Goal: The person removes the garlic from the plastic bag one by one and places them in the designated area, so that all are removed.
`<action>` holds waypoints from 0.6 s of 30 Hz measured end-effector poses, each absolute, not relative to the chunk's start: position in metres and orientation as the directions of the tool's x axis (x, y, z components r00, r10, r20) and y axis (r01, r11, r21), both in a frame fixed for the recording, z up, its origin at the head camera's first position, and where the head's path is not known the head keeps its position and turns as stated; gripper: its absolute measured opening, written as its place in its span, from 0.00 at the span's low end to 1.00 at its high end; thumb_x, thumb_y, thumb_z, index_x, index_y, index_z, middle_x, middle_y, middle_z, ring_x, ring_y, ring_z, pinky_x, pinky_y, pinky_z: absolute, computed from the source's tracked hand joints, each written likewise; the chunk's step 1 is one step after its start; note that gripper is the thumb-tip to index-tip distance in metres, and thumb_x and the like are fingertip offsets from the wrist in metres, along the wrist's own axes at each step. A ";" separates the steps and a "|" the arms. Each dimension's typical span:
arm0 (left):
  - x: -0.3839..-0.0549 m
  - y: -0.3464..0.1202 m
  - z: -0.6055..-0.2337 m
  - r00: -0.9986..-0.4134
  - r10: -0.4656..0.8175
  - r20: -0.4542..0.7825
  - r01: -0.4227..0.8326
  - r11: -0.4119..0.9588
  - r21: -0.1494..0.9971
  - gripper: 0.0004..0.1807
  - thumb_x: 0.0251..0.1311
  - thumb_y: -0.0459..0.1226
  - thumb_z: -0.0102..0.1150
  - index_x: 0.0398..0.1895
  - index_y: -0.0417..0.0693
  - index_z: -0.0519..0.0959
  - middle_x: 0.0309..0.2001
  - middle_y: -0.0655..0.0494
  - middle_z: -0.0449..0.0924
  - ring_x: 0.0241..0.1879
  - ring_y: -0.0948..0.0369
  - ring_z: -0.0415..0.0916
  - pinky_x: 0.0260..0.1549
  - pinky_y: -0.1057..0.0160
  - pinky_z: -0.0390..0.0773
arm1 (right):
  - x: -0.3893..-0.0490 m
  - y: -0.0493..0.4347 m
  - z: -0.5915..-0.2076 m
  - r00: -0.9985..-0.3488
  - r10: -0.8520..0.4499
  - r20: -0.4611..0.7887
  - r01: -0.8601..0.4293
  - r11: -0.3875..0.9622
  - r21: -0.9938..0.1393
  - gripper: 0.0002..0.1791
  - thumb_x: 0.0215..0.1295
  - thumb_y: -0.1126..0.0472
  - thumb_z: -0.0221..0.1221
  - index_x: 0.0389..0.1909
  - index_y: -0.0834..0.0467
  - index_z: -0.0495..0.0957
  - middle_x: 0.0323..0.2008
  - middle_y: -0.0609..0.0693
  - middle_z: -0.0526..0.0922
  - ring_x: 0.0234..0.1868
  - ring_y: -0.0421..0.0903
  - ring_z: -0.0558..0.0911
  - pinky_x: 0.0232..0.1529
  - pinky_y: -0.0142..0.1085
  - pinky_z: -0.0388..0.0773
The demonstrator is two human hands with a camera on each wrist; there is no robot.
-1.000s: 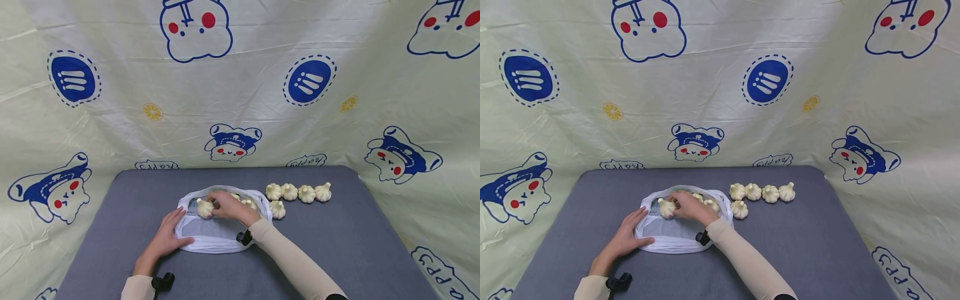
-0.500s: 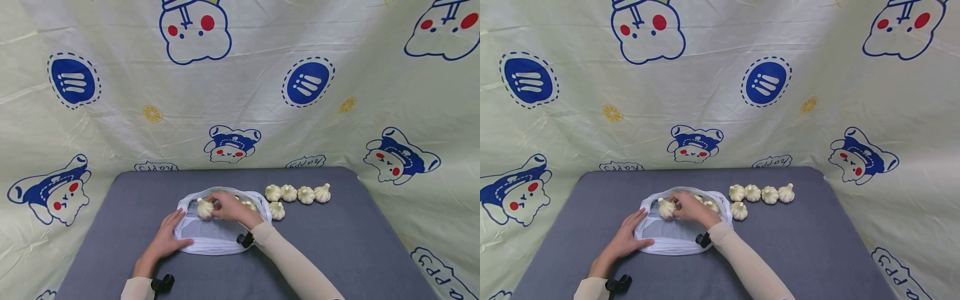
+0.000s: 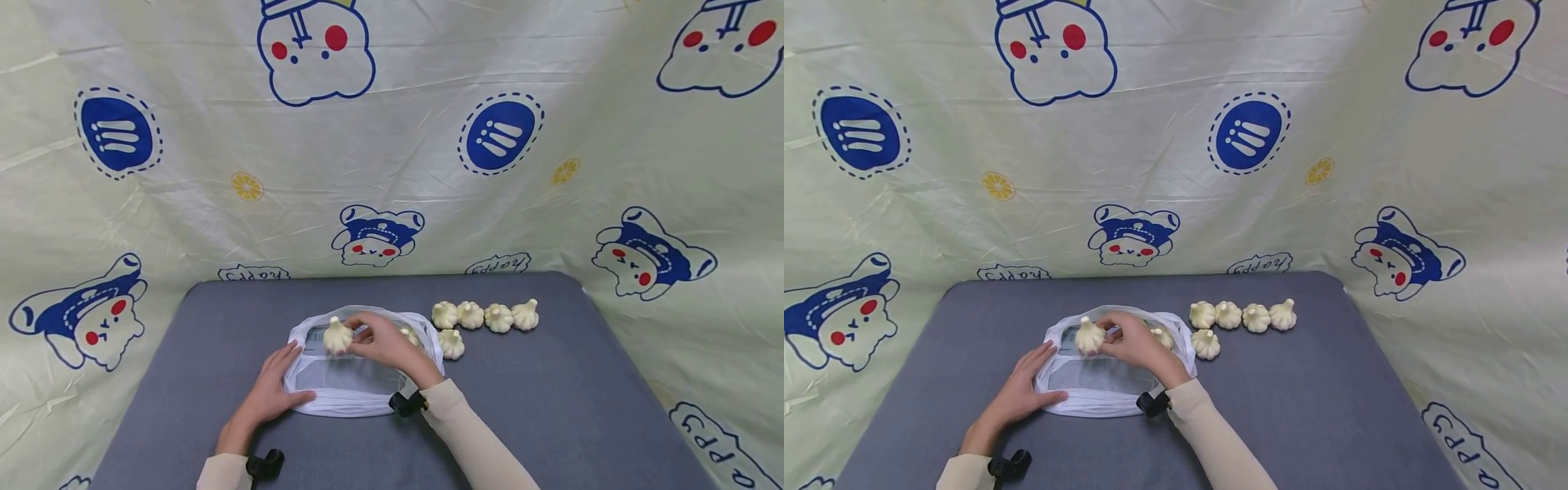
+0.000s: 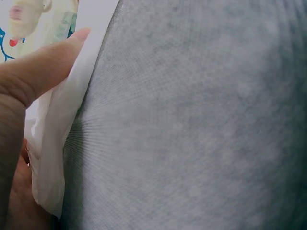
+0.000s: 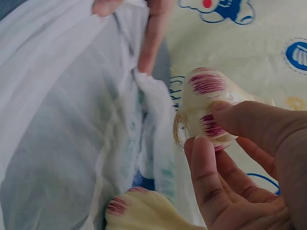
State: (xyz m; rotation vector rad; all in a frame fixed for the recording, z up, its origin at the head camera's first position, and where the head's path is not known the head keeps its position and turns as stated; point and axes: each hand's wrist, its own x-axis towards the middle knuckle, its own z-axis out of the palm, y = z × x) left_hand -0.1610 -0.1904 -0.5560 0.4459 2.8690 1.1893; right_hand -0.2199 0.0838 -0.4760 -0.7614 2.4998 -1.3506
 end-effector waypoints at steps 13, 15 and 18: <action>-0.159 -0.190 -0.552 -0.960 0.260 0.103 0.256 0.669 0.698 0.54 0.47 0.49 0.80 0.74 0.32 0.65 0.77 0.35 0.60 0.75 0.34 0.54 0.70 0.30 0.57 | -0.196 0.111 -0.461 -0.917 -0.388 0.093 -0.278 0.454 -0.847 0.22 0.66 0.60 0.68 0.60 0.54 0.80 0.57 0.51 0.82 0.48 0.44 0.86 0.48 0.37 0.85; -0.159 -0.190 -0.552 -0.961 0.260 0.092 0.249 0.675 0.694 0.54 0.47 0.49 0.80 0.75 0.33 0.65 0.77 0.35 0.60 0.75 0.34 0.54 0.70 0.29 0.57 | -0.193 0.116 -0.460 -0.926 -0.362 0.103 -0.270 0.449 -0.852 0.22 0.66 0.61 0.69 0.60 0.54 0.80 0.57 0.52 0.82 0.48 0.45 0.86 0.49 0.38 0.85; -0.159 -0.190 -0.552 -0.962 0.263 0.072 0.239 0.685 0.689 0.55 0.48 0.50 0.79 0.76 0.34 0.64 0.78 0.36 0.59 0.76 0.34 0.53 0.71 0.30 0.56 | -0.188 0.126 -0.459 -0.937 -0.328 0.119 -0.261 0.429 -0.865 0.22 0.65 0.63 0.69 0.60 0.55 0.79 0.56 0.53 0.82 0.48 0.46 0.86 0.49 0.37 0.85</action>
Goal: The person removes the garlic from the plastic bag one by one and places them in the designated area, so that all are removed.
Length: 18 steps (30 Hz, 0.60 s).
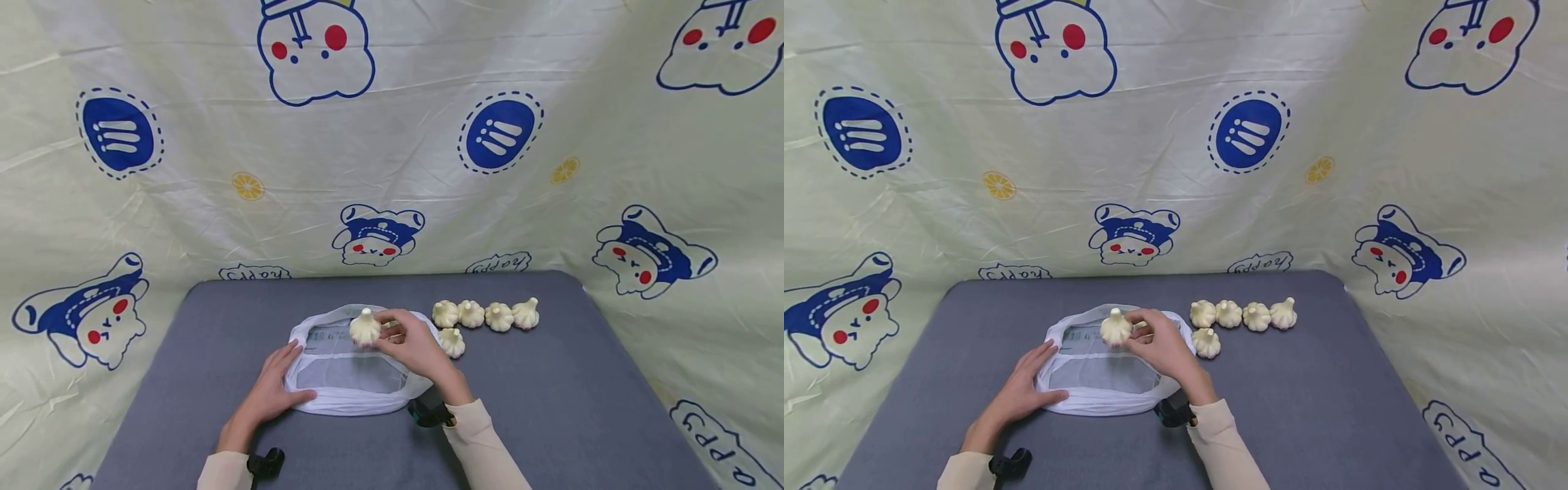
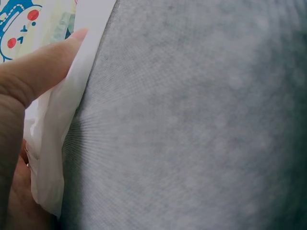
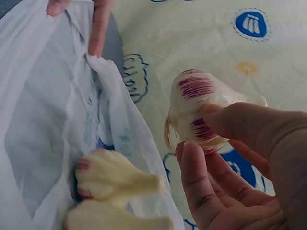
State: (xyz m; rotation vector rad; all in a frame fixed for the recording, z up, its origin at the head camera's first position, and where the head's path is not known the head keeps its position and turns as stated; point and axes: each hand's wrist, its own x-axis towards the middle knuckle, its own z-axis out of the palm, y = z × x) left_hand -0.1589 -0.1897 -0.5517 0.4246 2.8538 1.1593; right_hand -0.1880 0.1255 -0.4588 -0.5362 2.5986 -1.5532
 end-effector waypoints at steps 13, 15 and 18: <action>-0.160 -0.189 -0.553 -0.962 0.266 0.064 0.237 0.695 0.679 0.55 0.49 0.50 0.79 0.76 0.35 0.64 0.78 0.37 0.58 0.76 0.35 0.52 0.71 0.30 0.57 | -0.170 0.181 -0.460 -0.974 -0.163 0.156 -0.205 0.354 -0.912 0.24 0.66 0.67 0.68 0.62 0.58 0.78 0.60 0.58 0.79 0.54 0.55 0.85 0.52 0.36 0.84; -0.160 -0.189 -0.553 -0.963 0.264 0.058 0.232 0.695 0.680 0.55 0.49 0.51 0.79 0.76 0.35 0.63 0.79 0.37 0.58 0.76 0.35 0.52 0.71 0.30 0.56 | -0.168 0.189 -0.464 -0.975 -0.141 0.169 -0.210 0.360 -0.909 0.24 0.66 0.67 0.68 0.62 0.59 0.77 0.62 0.60 0.78 0.54 0.56 0.85 0.52 0.36 0.84; -0.159 -0.190 -0.553 -0.964 0.262 0.051 0.225 0.696 0.682 0.55 0.49 0.51 0.79 0.77 0.35 0.63 0.79 0.37 0.58 0.76 0.35 0.51 0.71 0.30 0.56 | -0.165 0.201 -0.467 -0.977 -0.106 0.186 -0.212 0.366 -0.906 0.24 0.66 0.67 0.67 0.62 0.61 0.77 0.62 0.61 0.78 0.54 0.58 0.85 0.51 0.35 0.84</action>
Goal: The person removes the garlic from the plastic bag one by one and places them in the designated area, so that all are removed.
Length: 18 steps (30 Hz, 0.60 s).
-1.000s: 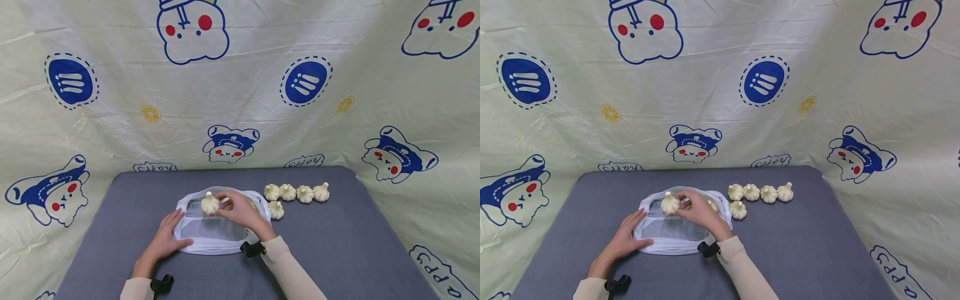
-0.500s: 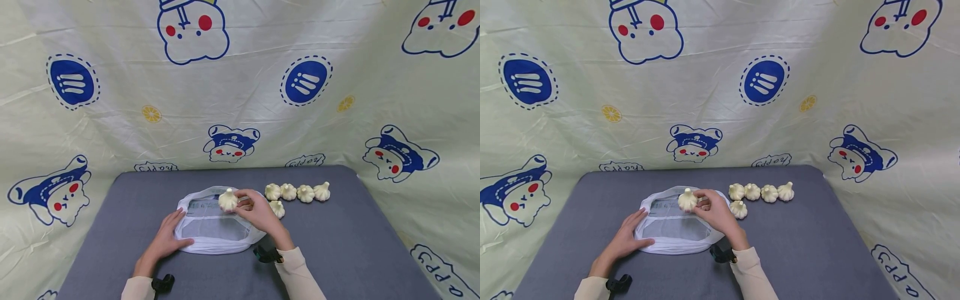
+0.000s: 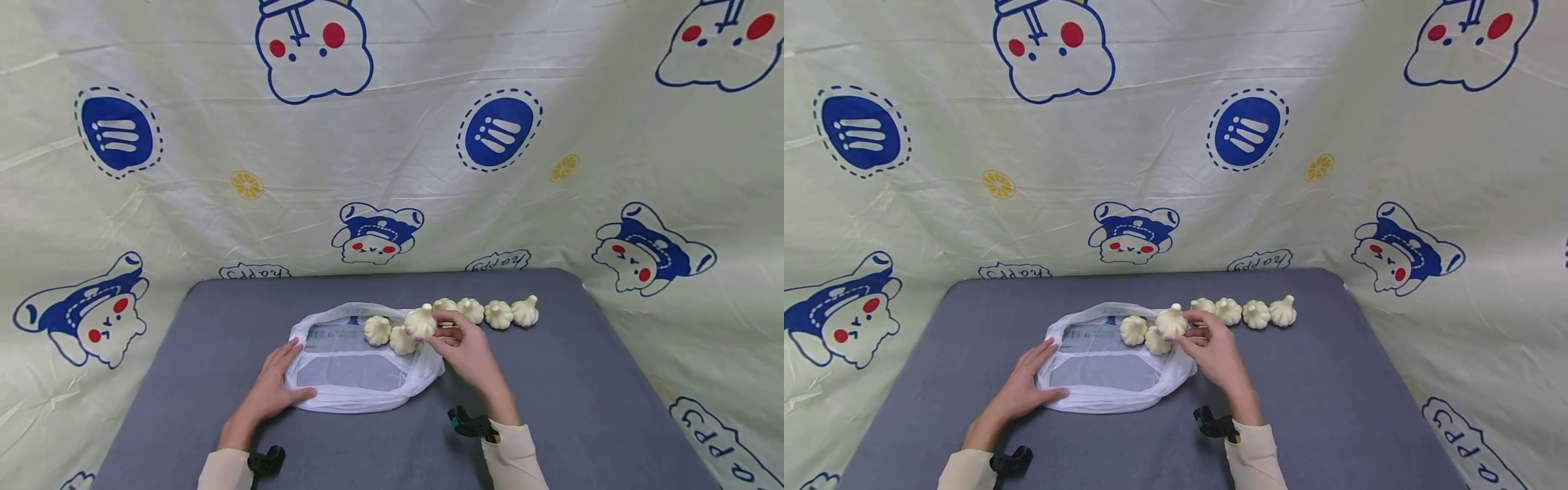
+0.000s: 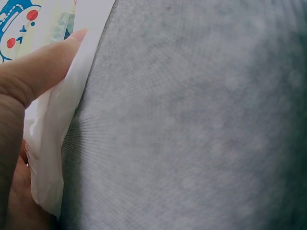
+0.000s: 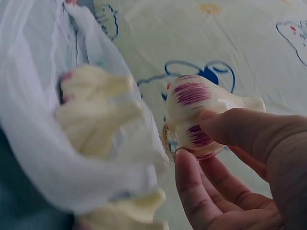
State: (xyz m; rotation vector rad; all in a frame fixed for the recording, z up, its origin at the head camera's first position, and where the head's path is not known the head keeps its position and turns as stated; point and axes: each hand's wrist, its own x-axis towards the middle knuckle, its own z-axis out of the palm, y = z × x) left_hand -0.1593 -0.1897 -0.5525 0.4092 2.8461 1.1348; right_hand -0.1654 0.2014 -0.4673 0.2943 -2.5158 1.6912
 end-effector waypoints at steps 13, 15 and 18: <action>-0.159 -0.189 -0.553 -0.964 0.259 0.057 0.227 0.693 0.684 0.55 0.49 0.51 0.79 0.76 0.35 0.63 0.79 0.38 0.57 0.76 0.35 0.51 0.71 0.29 0.56 | -0.159 0.246 -0.474 -0.980 0.060 0.189 -0.152 0.384 -0.911 0.24 0.65 0.69 0.68 0.61 0.65 0.77 0.61 0.63 0.79 0.48 0.39 0.86 0.45 0.22 0.81; -0.159 -0.189 -0.553 -0.964 0.260 0.061 0.231 0.692 0.684 0.55 0.49 0.51 0.79 0.76 0.35 0.63 0.79 0.37 0.58 0.76 0.35 0.51 0.71 0.29 0.56 | -0.158 0.252 -0.476 -0.979 0.075 0.192 -0.150 0.380 -0.913 0.25 0.65 0.69 0.68 0.62 0.65 0.76 0.62 0.63 0.79 0.45 0.31 0.83 0.45 0.22 0.81; -0.159 -0.189 -0.553 -0.963 0.261 0.061 0.231 0.691 0.685 0.55 0.49 0.51 0.79 0.76 0.35 0.63 0.79 0.37 0.58 0.76 0.35 0.51 0.71 0.29 0.56 | -0.157 0.259 -0.479 -0.978 0.101 0.183 -0.130 0.392 -0.911 0.25 0.66 0.67 0.68 0.62 0.65 0.76 0.63 0.63 0.78 0.46 0.29 0.82 0.46 0.21 0.80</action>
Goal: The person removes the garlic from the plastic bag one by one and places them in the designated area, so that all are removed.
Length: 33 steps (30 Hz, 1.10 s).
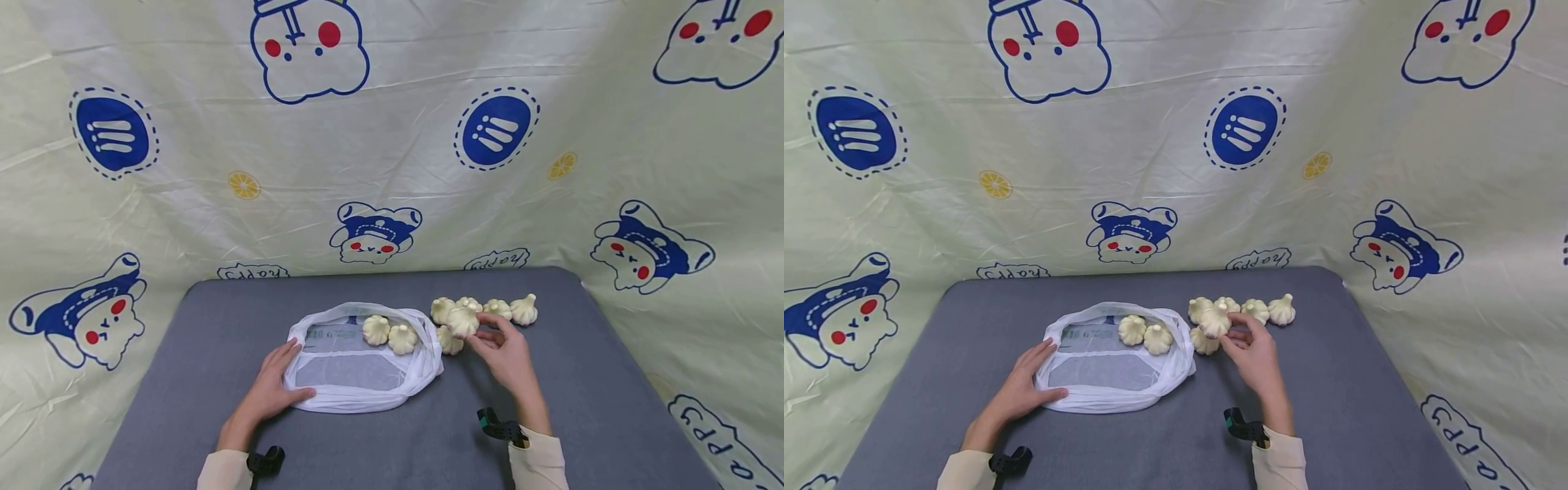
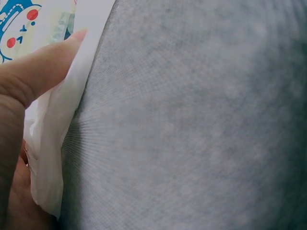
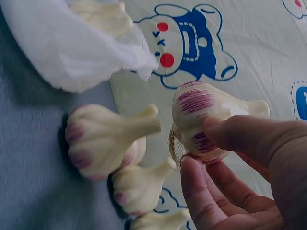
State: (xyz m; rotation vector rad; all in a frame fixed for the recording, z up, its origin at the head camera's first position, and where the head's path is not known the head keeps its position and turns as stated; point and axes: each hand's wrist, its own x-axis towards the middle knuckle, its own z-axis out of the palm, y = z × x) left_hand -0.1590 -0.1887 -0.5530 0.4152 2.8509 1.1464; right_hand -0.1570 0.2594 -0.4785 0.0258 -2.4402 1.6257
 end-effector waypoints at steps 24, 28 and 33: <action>-0.158 -0.189 -0.552 -0.964 0.256 0.070 0.232 0.683 0.693 0.55 0.48 0.50 0.79 0.76 0.34 0.64 0.78 0.37 0.58 0.76 0.35 0.52 0.71 0.29 0.56 | -0.159 0.288 -0.510 -0.976 0.210 0.049 0.065 0.501 -0.863 0.24 0.68 0.65 0.66 0.64 0.61 0.75 0.59 0.65 0.80 0.46 0.36 0.84 0.40 0.23 0.80; -0.158 -0.189 -0.553 -0.963 0.258 0.081 0.241 0.684 0.689 0.55 0.48 0.50 0.79 0.75 0.34 0.64 0.78 0.36 0.59 0.75 0.34 0.52 0.70 0.29 0.57 | -0.161 0.289 -0.517 -0.975 0.215 0.058 0.058 0.495 -0.867 0.24 0.67 0.67 0.66 0.63 0.63 0.75 0.58 0.66 0.79 0.46 0.43 0.86 0.38 0.24 0.80; -0.159 -0.189 -0.554 -0.960 0.262 0.098 0.257 0.690 0.677 0.55 0.48 0.50 0.79 0.75 0.33 0.65 0.77 0.36 0.60 0.75 0.34 0.54 0.70 0.29 0.58 | -0.162 0.292 -0.523 -0.977 0.208 0.052 0.063 0.511 -0.857 0.24 0.68 0.67 0.66 0.64 0.64 0.74 0.58 0.67 0.79 0.50 0.56 0.87 0.39 0.23 0.80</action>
